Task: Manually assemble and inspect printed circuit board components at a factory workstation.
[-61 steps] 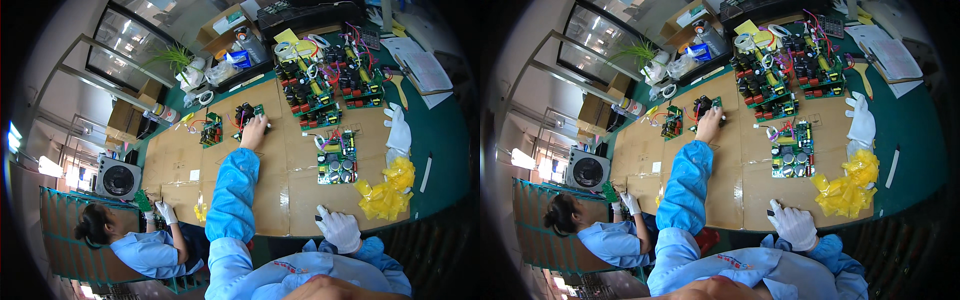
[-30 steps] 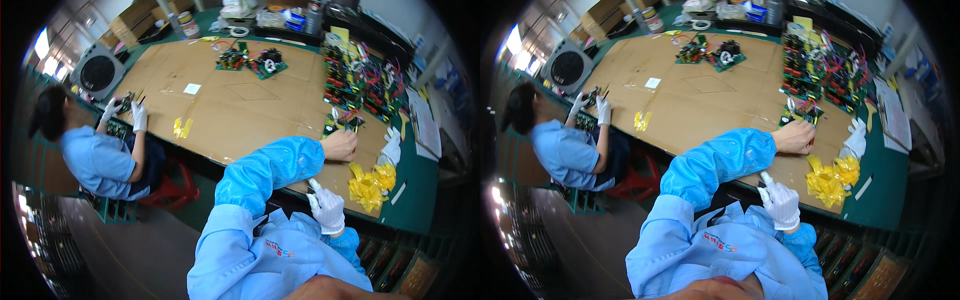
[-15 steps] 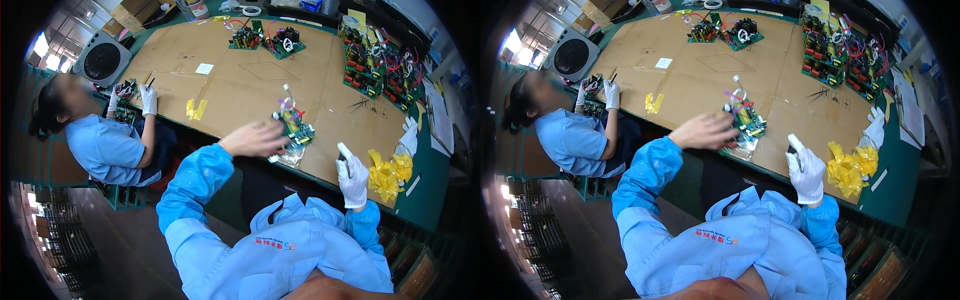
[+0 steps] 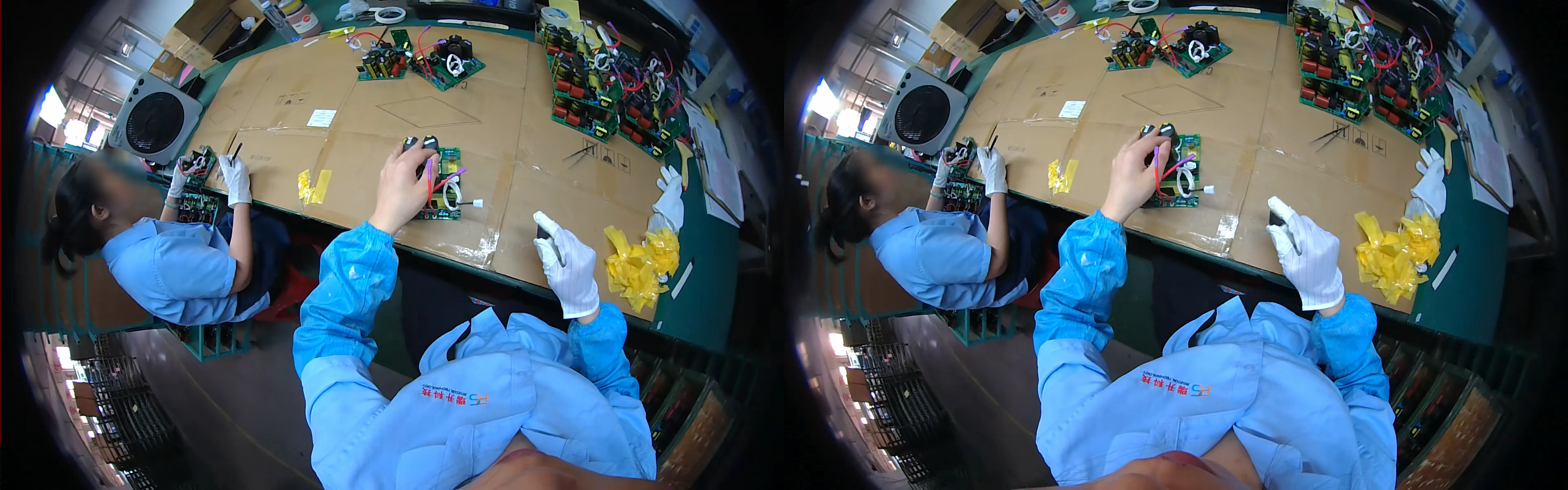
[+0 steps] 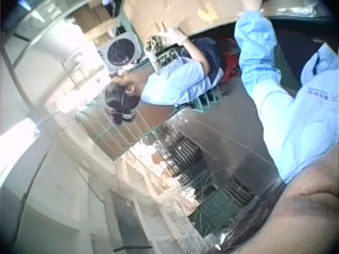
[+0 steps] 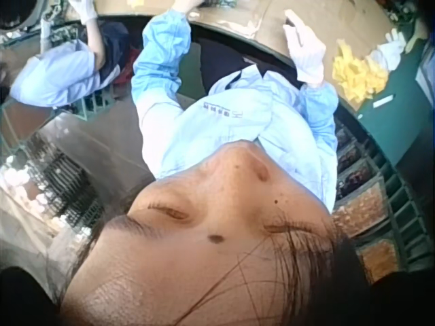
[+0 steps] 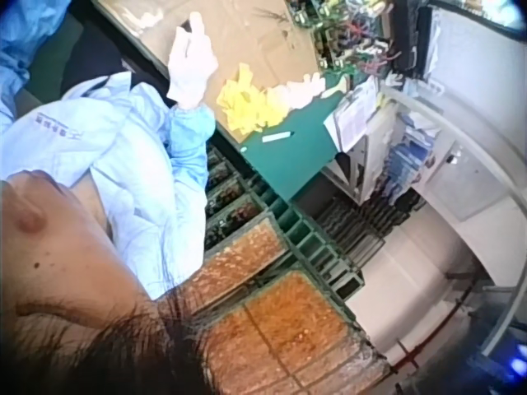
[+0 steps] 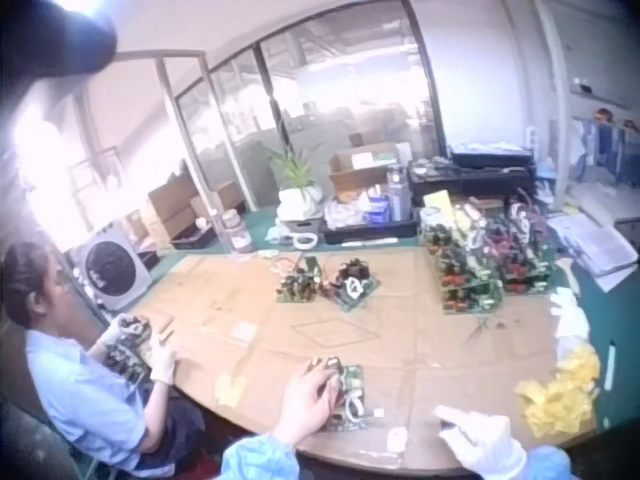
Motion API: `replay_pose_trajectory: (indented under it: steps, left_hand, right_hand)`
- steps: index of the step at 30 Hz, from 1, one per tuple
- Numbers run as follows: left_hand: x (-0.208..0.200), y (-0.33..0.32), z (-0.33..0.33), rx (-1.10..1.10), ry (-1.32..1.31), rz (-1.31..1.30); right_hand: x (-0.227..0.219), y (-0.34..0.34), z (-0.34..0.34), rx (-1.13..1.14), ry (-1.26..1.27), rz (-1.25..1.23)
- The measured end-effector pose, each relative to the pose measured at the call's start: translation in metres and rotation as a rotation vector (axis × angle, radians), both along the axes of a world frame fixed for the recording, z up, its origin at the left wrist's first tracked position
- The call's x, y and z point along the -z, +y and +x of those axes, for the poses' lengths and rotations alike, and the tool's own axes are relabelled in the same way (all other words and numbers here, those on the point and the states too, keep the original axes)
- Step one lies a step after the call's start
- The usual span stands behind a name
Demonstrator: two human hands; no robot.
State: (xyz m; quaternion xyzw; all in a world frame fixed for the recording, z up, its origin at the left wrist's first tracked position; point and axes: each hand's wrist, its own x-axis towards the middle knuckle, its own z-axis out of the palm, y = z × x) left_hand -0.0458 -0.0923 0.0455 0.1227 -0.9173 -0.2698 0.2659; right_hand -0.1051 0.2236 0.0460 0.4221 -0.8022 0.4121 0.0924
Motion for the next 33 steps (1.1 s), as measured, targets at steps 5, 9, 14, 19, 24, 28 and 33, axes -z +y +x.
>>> replay_pose_trajectory:
  steps: [5,9,14,19,24,28,33]
  left_hand:
    - [-0.012,0.005,0.019,0.093,-0.035,0.340]
    - [-0.013,0.017,0.032,0.109,0.146,0.094]
    - [-0.005,0.051,0.048,0.269,0.022,-0.104]
    - [0.009,0.059,0.057,0.272,0.122,-0.262]
    - [0.020,0.060,0.055,0.312,0.128,-0.353]
    - [0.025,0.061,0.054,0.259,0.057,-0.360]
    - [0.024,0.064,0.054,0.188,-0.066,-0.313]
  right_hand:
    - [0.009,-0.008,-0.015,-0.019,-0.125,-0.064]
    - [-0.006,-0.037,-0.021,-0.095,-0.822,-0.008]
    - [-0.006,-0.082,-0.029,-0.219,-1.007,0.045]
    - [-0.015,-0.090,-0.047,-0.627,-1.096,-0.109]
    - [-0.012,-0.121,-0.062,-0.618,-1.579,-0.416]
    - [0.011,-0.127,-0.084,-0.409,-1.561,-0.427]
    - [-0.007,-0.091,-0.080,-0.360,-1.228,-0.193]
